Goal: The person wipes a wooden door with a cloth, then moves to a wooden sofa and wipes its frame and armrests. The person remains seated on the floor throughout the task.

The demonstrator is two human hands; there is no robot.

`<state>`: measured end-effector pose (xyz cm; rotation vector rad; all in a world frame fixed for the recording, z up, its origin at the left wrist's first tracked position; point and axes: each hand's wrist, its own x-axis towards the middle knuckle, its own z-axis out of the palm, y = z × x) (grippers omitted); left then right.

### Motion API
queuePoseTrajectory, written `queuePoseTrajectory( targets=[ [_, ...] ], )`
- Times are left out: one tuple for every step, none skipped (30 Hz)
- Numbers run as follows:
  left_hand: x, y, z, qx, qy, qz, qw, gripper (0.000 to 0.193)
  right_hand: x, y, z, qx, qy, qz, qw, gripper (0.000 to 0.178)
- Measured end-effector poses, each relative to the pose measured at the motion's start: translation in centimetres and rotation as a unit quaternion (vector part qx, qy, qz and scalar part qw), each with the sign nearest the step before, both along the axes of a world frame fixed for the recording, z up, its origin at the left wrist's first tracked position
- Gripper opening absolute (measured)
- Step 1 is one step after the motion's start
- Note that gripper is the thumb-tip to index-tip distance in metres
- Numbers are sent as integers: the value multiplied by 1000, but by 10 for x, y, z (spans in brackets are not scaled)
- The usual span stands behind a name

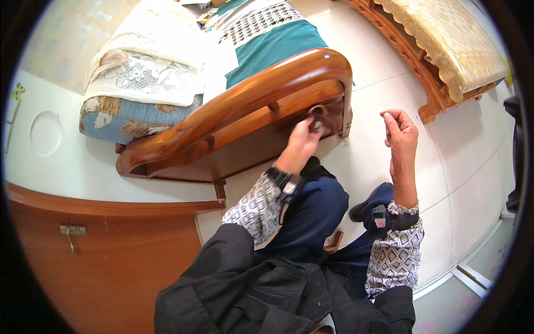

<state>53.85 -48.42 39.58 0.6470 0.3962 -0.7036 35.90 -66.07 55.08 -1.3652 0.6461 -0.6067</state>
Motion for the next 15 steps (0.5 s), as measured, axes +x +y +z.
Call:
queuePoseTrajectory(
  targets=[
    [-2, 24, -3, 15, 2, 26, 1000, 13, 1, 1, -1, -8, 2, -1, 1000, 10],
    [1, 51, -4, 22, 20, 43, 999, 12, 1, 1, -1, -9, 1, 3, 1000, 10],
    [0, 79, -5, 28, -2, 61, 998, 11, 2, 2, -2, -10, 0, 8, 1000, 10],
    [1, 109, -5, 47, -17, 75, 996, 10, 3, 2, -2, -10, -1, 15, 1000, 10],
    [1, 137, -6, 45, -27, 95, 994, 10, 4, 3, -2, -11, 0, 19, 1000, 10],
    [5, 166, -7, 47, -12, 132, 990, 10, 5, 3, -3, -10, 1, 23, 1000, 10],
    [4, 196, -9, 44, -30, 157, 986, 12, 5, 4, -3, -1, 5, 26, 1000, 10],
    [3, 224, -12, 70, -77, 169, 980, 10, 5, 4, -3, -12, 5, 34, 999, 11],
    [6, 254, -12, 117, -44, 227, 966, 8, 5, 4, -3, -15, 9, 39, 999, 12],
    [6, 286, -9, 156, -44, 235, 959, 6, 6, 4, -4, -18, 12, 44, 999, 13],
    [1, 310, -9, 183, -83, 289, 936, 7, 5, 4, -4, -23, 17, 44, 999, 14],
    [8, 338, 0, 217, -67, 308, 924, 8, 5, 4, -4, -21, 17, 41, 999, 13],
    [10, 357, 7, 238, -67, 349, 904, 15, 6, 4, -4, -19, 16, 39, 999, 12],
    [13, 372, 16, 265, -14, 379, 886, 22, 7, 5, -4, -17, 13, 38, 999, 11],
    [12, 379, 23, 266, -36, 396, 878, 25, 7, 6, -4, -21, 10, 43, 999, 11]
  ],
)
